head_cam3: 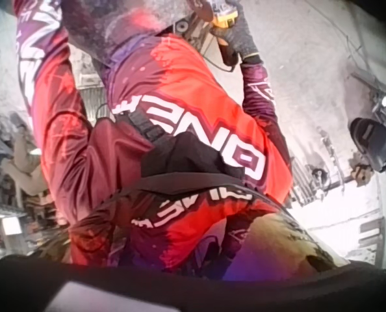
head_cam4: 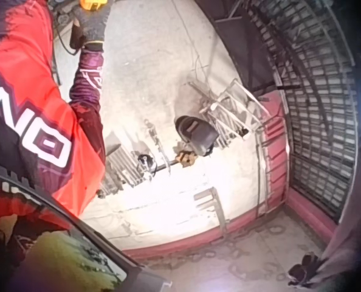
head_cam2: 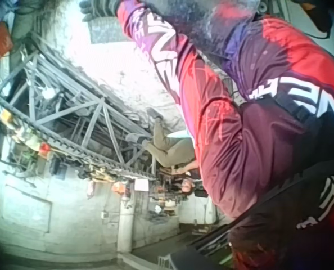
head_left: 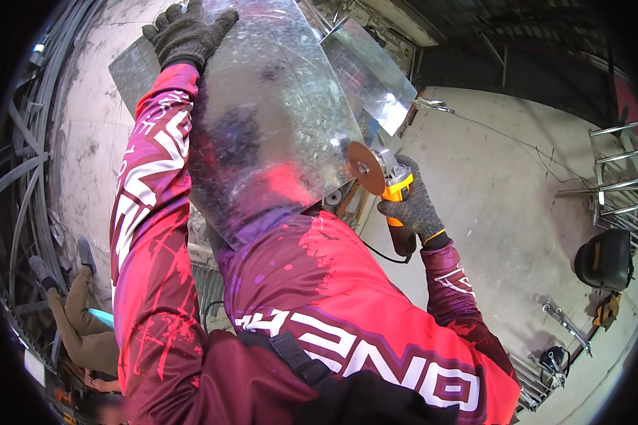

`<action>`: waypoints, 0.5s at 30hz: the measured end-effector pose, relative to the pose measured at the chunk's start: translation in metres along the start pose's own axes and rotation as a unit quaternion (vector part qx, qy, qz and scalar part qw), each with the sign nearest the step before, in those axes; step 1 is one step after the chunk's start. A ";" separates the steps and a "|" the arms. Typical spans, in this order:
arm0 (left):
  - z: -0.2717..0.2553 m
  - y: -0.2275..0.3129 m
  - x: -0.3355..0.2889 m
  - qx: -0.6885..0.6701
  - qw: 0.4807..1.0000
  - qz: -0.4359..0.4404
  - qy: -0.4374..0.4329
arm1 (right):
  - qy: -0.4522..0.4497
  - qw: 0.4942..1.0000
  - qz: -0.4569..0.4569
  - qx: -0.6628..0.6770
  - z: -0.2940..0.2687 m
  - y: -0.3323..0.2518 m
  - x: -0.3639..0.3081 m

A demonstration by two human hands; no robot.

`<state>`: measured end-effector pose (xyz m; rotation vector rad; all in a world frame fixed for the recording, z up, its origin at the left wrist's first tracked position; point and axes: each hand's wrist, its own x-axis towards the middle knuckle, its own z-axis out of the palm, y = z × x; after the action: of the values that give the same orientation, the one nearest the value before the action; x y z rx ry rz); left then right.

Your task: Using an angle grinder to cut through a large metal sheet on the floor.

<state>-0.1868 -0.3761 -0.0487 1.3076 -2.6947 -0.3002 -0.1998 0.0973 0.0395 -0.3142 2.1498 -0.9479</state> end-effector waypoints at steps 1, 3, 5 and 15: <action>-0.008 -0.012 -0.003 0.005 1.000 -0.015 0.005 | -0.015 1.000 0.005 -0.005 0.000 -0.003 0.002; -0.019 -0.019 -0.006 0.012 1.000 -0.022 0.004 | -0.034 0.999 -0.001 -0.014 -0.004 0.002 0.002; -0.019 -0.015 -0.006 0.008 1.000 -0.019 -0.001 | -0.040 0.999 0.000 -0.027 -0.006 0.011 -0.001; -0.007 -0.009 -0.003 0.010 1.000 -0.011 0.000 | -0.039 0.998 0.052 -0.008 -0.001 0.026 -0.011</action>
<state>-0.1769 -0.3804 -0.0439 1.3441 -2.6918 -0.2753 -0.1907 0.1210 0.0274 -0.2409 2.0823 -0.8457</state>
